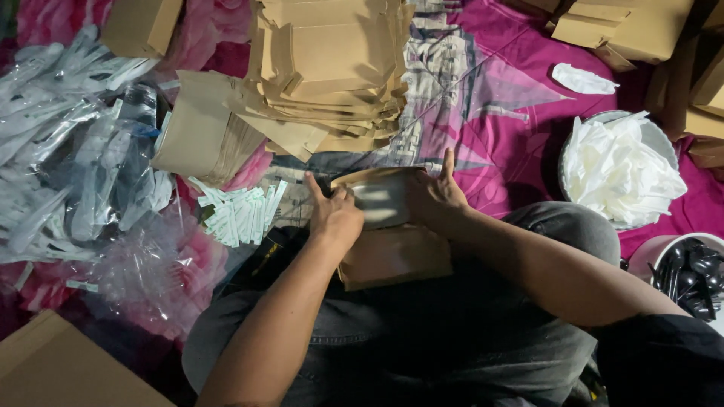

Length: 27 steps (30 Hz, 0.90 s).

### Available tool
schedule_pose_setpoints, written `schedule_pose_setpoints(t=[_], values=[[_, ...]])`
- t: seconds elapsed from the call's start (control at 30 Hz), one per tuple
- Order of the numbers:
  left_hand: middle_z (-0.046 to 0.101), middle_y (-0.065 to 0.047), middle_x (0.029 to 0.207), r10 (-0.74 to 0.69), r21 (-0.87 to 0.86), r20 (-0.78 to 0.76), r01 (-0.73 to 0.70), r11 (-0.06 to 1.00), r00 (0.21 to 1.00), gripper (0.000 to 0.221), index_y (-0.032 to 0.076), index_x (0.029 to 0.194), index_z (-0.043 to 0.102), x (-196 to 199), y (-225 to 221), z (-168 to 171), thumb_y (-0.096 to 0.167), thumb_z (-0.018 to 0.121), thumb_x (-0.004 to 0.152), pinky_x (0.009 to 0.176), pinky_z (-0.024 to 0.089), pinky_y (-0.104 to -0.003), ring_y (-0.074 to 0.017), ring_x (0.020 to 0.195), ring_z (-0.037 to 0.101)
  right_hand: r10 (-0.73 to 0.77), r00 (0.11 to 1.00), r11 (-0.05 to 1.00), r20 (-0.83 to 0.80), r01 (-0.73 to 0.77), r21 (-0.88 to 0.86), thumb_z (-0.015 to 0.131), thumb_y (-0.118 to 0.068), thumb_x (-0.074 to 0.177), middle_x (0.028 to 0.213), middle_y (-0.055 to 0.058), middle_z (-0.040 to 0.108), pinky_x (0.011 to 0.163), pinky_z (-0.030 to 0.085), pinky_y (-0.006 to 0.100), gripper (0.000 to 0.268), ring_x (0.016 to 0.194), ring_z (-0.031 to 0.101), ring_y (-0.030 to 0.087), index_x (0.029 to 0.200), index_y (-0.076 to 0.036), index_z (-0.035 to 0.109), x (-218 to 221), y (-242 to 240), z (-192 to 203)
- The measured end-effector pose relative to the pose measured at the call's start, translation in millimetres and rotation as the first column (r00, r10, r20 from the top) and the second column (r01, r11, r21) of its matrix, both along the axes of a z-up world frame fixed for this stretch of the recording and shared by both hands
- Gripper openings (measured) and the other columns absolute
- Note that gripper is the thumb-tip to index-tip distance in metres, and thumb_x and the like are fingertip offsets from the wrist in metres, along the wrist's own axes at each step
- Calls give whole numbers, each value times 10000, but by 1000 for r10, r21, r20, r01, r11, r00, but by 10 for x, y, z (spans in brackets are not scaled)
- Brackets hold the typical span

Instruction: Assembling cardboard boxes and wrapping plastic spoons in paper strips

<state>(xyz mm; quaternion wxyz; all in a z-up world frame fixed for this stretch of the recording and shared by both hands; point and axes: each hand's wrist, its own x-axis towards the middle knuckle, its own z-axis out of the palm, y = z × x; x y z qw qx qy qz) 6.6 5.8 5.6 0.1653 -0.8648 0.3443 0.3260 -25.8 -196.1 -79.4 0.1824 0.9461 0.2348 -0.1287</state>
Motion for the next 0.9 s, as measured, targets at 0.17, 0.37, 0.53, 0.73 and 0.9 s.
schedule_pose_setpoints(t=[0.17, 0.37, 0.53, 0.73, 0.9], values=[[564, -163, 1438, 11, -132, 101, 3, 991, 995, 325, 88, 1177, 727, -27, 41, -428, 16, 519, 937, 1111, -27, -921, -353, 1367, 428, 33, 999, 999, 4, -32, -22, 638, -414, 896, 1196, 100, 649, 992, 228, 912, 362, 1215, 522, 337, 1120, -151, 744, -46, -41, -322], [535, -173, 1457, 27, -150, 125, -8, 989, 992, 317, 80, 1189, 717, -27, 29, -422, 4, 575, 916, 1118, -24, -914, -365, 1365, 427, 142, 988, 972, 64, -127, -199, 396, -559, 1003, 1319, 75, 692, 1115, 160, 812, 494, 1332, 536, 365, 1220, -267, 731, -82, -113, -400], [526, -143, 1480, 61, -162, 100, -44, 986, 993, 360, 98, 1242, 691, -67, 17, -52, -6, 519, 944, 1122, -52, -915, -345, 1400, 391, 248, 964, 959, 97, -258, 119, 421, -709, 916, 1212, 177, 714, 1051, 372, 766, 630, 1193, 635, 450, 1189, -249, 753, -87, -331, -693], [540, -117, 1472, 53, -82, 142, -41, 996, 988, 364, 132, 1310, 656, -111, 12, -3, 63, 499, 990, 1170, -17, -859, -301, 1430, 376, 75, 985, 997, -155, -71, 33, 452, -732, 857, 1449, 67, 588, 1062, 87, 908, 697, 1264, 581, 479, 1378, -295, 601, -104, -501, -1255], [561, -157, 1404, 69, -125, 154, -50, 991, 986, 372, 35, 1291, 642, -116, -5, -61, -19, 471, 964, 1147, -47, -889, -344, 1376, 396, 26, 978, 980, -208, 16, 196, 461, -645, 935, 1335, 84, 602, 1113, 231, 752, 583, 1284, 528, 381, 1326, -258, 652, -157, -234, -460]])
